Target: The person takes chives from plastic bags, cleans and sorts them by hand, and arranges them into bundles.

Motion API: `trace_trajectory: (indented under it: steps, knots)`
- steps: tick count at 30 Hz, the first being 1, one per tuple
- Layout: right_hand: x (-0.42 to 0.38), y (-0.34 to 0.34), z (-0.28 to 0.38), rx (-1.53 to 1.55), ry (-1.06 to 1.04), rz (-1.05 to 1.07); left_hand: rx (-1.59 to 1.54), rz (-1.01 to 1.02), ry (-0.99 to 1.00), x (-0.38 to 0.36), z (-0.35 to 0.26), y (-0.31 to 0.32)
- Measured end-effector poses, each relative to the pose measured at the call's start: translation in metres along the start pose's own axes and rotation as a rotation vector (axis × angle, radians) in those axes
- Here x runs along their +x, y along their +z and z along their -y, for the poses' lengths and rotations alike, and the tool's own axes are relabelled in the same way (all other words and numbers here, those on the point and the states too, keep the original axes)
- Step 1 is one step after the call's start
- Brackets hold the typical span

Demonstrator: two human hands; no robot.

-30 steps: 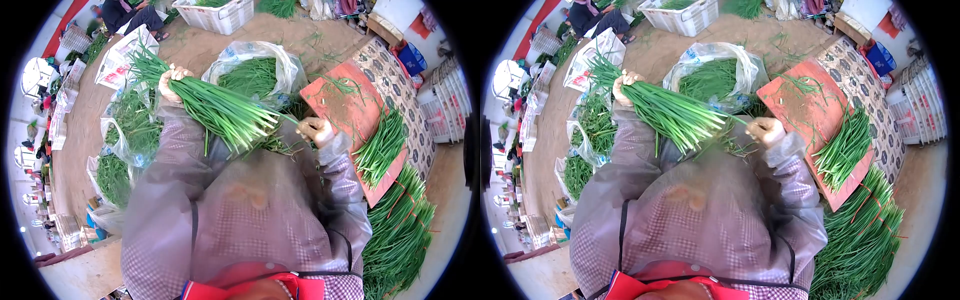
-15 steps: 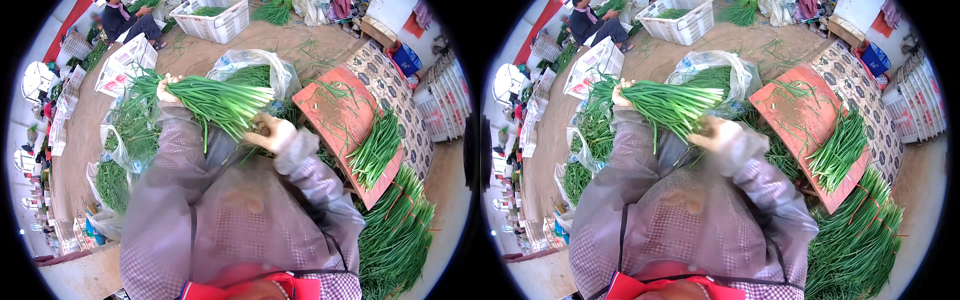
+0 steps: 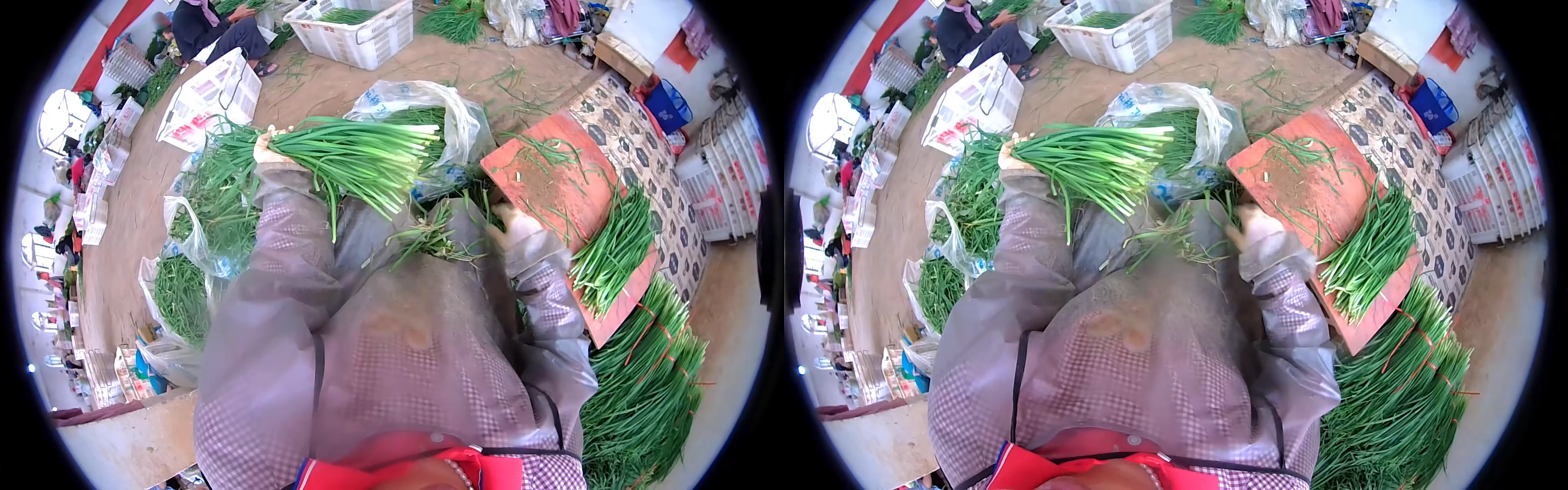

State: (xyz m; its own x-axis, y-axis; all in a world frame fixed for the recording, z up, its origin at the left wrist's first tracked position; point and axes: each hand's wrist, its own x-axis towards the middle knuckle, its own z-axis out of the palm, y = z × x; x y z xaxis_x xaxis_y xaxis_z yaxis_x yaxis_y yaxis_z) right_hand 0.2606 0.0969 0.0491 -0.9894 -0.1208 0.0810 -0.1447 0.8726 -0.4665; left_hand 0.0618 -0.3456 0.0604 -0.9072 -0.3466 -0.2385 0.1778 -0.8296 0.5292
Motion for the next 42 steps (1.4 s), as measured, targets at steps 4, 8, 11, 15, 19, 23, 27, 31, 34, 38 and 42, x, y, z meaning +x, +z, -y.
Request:
trace_trajectory:
  steps: [4,8,11,15,19,23,27,31,34,38,42]
  knots:
    - [0.031,-0.030,0.100,0.514,-0.122,-0.011,-0.015,0.130,-0.038,0.016,0.016,-0.005]
    - [0.059,0.001,0.109,0.410,-0.108,-0.118,0.050,-0.008,0.053,-0.006,0.023,0.015]
    - [0.052,0.012,0.096,0.870,-0.055,-0.072,0.023,0.004,0.058,0.001,0.013,0.004]
    - [0.034,-0.002,0.055,0.586,0.022,0.044,0.015,-0.014,0.064,0.009,0.004,-0.006]
    - [0.017,-0.002,0.041,-0.021,-0.086,-0.091,0.038,-0.004,0.091,0.006,0.004,-0.002]
    - [0.023,-0.030,0.105,0.059,-0.468,-0.338,0.024,0.008,0.037,-0.011,0.024,0.014]
    - [0.054,-0.008,0.124,0.083,-0.140,-0.152,0.067,0.018,0.025,-0.021,0.035,0.025]
    - [0.048,0.002,0.104,0.568,-0.335,0.019,-0.017,0.228,-0.093,0.012,0.017,-0.013]
    - [0.030,0.010,0.053,0.714,-0.479,0.463,0.000,0.230,-0.055,0.013,0.012,-0.014]
    - [0.023,0.006,-0.003,-0.054,-0.059,0.666,-0.005,0.054,0.033,-0.001,0.003,-0.010]
    - [0.054,-0.009,0.005,0.385,-0.203,-0.023,0.040,0.225,-0.041,0.036,0.004,-0.036]
